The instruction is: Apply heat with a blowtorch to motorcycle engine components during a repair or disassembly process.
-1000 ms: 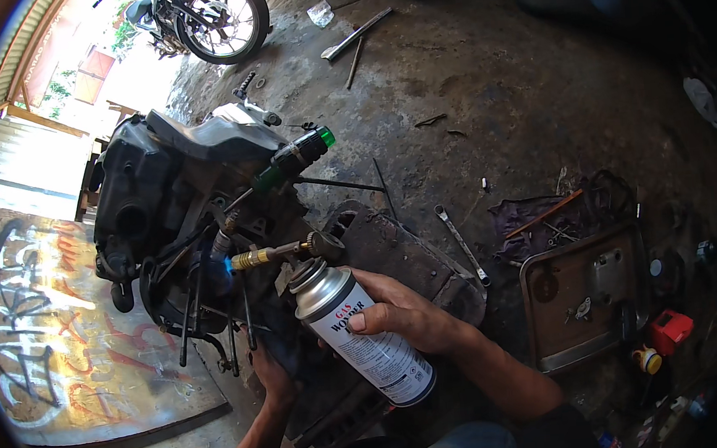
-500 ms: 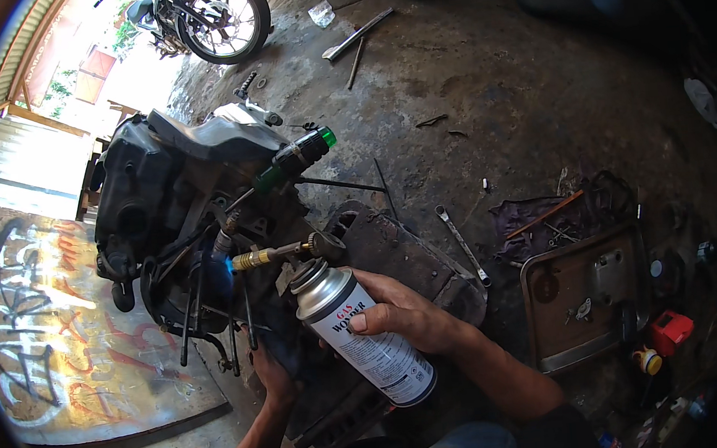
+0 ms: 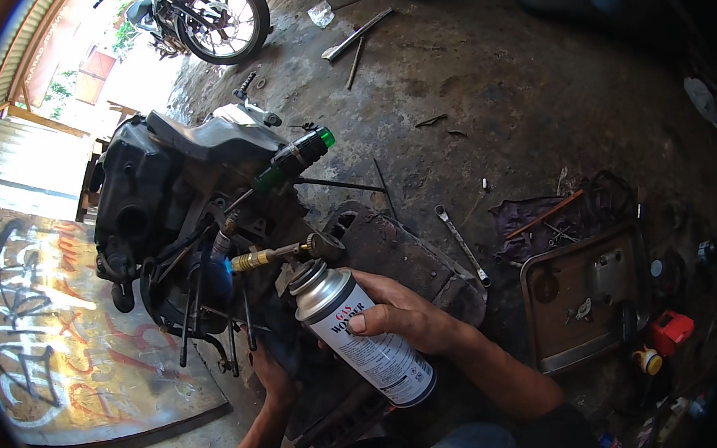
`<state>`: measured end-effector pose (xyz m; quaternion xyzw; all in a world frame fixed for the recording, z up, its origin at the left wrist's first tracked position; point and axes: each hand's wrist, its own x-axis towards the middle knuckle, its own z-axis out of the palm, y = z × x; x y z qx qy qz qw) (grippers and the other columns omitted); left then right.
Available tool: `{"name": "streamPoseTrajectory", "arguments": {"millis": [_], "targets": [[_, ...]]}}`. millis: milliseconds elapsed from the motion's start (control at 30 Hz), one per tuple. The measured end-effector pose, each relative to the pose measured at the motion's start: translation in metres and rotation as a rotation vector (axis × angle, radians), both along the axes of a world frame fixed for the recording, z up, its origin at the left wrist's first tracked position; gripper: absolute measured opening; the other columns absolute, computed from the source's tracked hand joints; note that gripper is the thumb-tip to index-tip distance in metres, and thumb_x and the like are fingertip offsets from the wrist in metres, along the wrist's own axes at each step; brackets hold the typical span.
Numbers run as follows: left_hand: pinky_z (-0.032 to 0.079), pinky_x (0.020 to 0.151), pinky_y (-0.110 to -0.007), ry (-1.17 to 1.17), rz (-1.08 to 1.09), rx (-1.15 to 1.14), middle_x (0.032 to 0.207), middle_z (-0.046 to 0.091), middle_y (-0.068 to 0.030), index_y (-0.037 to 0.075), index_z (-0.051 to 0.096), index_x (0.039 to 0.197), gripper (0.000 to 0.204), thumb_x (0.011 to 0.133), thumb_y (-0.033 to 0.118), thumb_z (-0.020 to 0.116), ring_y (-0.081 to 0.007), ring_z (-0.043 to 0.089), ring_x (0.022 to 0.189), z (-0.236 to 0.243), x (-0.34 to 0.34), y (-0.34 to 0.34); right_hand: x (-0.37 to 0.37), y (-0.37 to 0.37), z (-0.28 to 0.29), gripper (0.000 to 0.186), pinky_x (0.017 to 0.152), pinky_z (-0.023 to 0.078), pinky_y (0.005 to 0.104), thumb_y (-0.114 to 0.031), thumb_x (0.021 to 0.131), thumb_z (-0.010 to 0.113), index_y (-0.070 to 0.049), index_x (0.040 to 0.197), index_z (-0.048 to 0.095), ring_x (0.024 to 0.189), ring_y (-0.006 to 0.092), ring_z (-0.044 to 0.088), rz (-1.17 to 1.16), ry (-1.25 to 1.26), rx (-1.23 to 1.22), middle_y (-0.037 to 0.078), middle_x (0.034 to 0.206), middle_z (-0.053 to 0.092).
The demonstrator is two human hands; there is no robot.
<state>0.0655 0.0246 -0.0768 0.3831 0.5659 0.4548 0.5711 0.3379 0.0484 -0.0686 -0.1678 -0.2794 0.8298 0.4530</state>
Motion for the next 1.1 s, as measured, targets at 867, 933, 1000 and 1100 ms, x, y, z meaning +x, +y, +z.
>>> {"name": "streamPoseTrajectory", "arguments": {"millis": [867, 933, 1000, 1100], "targets": [[0.054, 0.101, -0.037, 0.018, 0.016, -0.014, 0.131, 0.065, -0.011, 0.002, 0.049, 0.146, 0.069, 0.111, 0.058, 0.03, -0.0215, 0.067, 0.116, 0.0015, 0.001, 0.0009, -0.0004, 0.0, -0.0019, 0.092, 0.09, 0.06, 0.0406, -0.042, 0.075, 0.074, 0.004, 0.148, 0.041, 0.105, 0.0288, 0.071, 0.01, -0.002, -0.024, 0.022, 0.127, 0.065], [0.055, 0.1, -0.037, 0.096, -0.005, 0.023, 0.131, 0.065, -0.0108, 0.002, 0.049, 0.146, 0.069, 0.111, 0.058, 0.03, -0.021, 0.067, 0.114, 0.004, 0.004, 0.0018, 0.0, 0.0004, -0.001, 0.092, 0.09, 0.06, 0.0407, -0.043, 0.075, 0.075, 0.004, 0.148, 0.042, 0.105, 0.0289, 0.071, 0.007, -0.006, -0.021, 0.022, 0.127, 0.065], [0.055, 0.099, -0.037, 0.116, -0.001, 0.018, 0.13, 0.065, -0.0108, 0.002, 0.049, 0.145, 0.069, 0.111, 0.058, 0.03, -0.021, 0.067, 0.114, -0.0004, -0.0017, 0.0002, -0.0002, 0.0002, -0.0005, 0.092, 0.09, 0.06, 0.0406, -0.043, 0.075, 0.074, 0.004, 0.148, 0.042, 0.105, 0.0288, 0.071, 0.006, -0.003, -0.02, 0.022, 0.127, 0.065], [0.055, 0.099, -0.037, 0.096, 0.006, 0.004, 0.13, 0.066, -0.0108, 0.002, 0.05, 0.145, 0.068, 0.111, 0.058, 0.03, -0.0212, 0.067, 0.112, -0.0006, -0.0025, 0.0, -0.0003, 0.0, -0.0006, 0.092, 0.09, 0.06, 0.0405, -0.043, 0.075, 0.074, 0.004, 0.147, 0.042, 0.104, 0.0286, 0.071, 0.007, 0.0, -0.019, 0.022, 0.127, 0.065]]}}
